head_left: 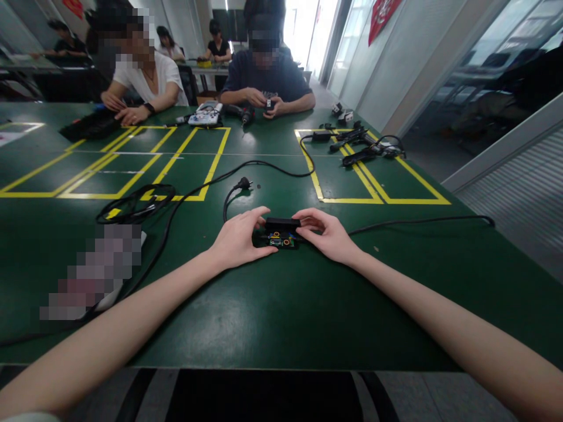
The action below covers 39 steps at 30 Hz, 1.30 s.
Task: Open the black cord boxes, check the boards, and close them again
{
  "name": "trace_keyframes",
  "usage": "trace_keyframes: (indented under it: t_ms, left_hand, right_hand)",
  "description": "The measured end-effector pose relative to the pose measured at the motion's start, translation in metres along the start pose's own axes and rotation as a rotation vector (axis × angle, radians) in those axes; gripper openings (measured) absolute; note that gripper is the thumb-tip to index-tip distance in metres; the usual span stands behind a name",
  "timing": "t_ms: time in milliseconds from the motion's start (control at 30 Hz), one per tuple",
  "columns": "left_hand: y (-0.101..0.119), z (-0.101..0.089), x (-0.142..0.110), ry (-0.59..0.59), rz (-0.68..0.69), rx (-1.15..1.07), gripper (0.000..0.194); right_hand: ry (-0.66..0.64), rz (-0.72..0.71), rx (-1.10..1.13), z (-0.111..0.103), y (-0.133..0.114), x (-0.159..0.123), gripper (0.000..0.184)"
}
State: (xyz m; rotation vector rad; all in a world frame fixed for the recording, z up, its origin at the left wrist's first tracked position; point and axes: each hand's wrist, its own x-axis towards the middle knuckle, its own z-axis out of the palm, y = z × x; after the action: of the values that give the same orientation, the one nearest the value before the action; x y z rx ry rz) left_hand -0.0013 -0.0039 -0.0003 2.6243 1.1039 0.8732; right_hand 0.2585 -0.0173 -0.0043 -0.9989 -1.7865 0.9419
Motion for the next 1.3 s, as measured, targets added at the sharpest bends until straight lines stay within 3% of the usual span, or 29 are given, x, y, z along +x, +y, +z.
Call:
trace_keyframes:
  t_ms: [67, 233, 433, 600, 867, 1067, 1300]
  left_hand:
    - [0.0, -0.001, 0.001, -0.038, 0.017, 0.01, 0.078]
    - [0.001, -0.004, 0.003, -0.116, 0.098, 0.003, 0.043]
    - [0.0, -0.004, 0.002, -0.145, 0.12, -0.051, 0.03]
    - [0.0, -0.004, 0.003, -0.162, 0.138, -0.056, 0.026]
    - [0.001, -0.004, 0.003, -0.161, 0.146, -0.009, 0.029]
    - [0.003, -0.004, 0.003, -0.169, 0.179, 0.013, 0.031]
    - [0.008, -0.005, 0.001, -0.171, 0.196, 0.034, 0.036]
  right_hand:
    - [-0.014, -0.005, -0.013, -0.001, -0.002, 0.0, 0.018]
    - [-0.074, -0.103, -0.076, -0.002, -0.009, -0.001, 0.013]
    - [-0.14, -0.25, -0.231, -0.003, -0.01, -0.004, 0.017]
    - [-0.159, -0.262, -0.282, -0.002, -0.009, -0.005, 0.017]
    - [-0.172, -0.285, -0.474, 0.004, -0.005, -0.006, 0.044]
    - [-0.202, -0.279, -0.655, 0.008, -0.007, -0.007, 0.042]
    - [-0.332, -0.309, -0.686, 0.002, -0.008, -0.007, 0.036]
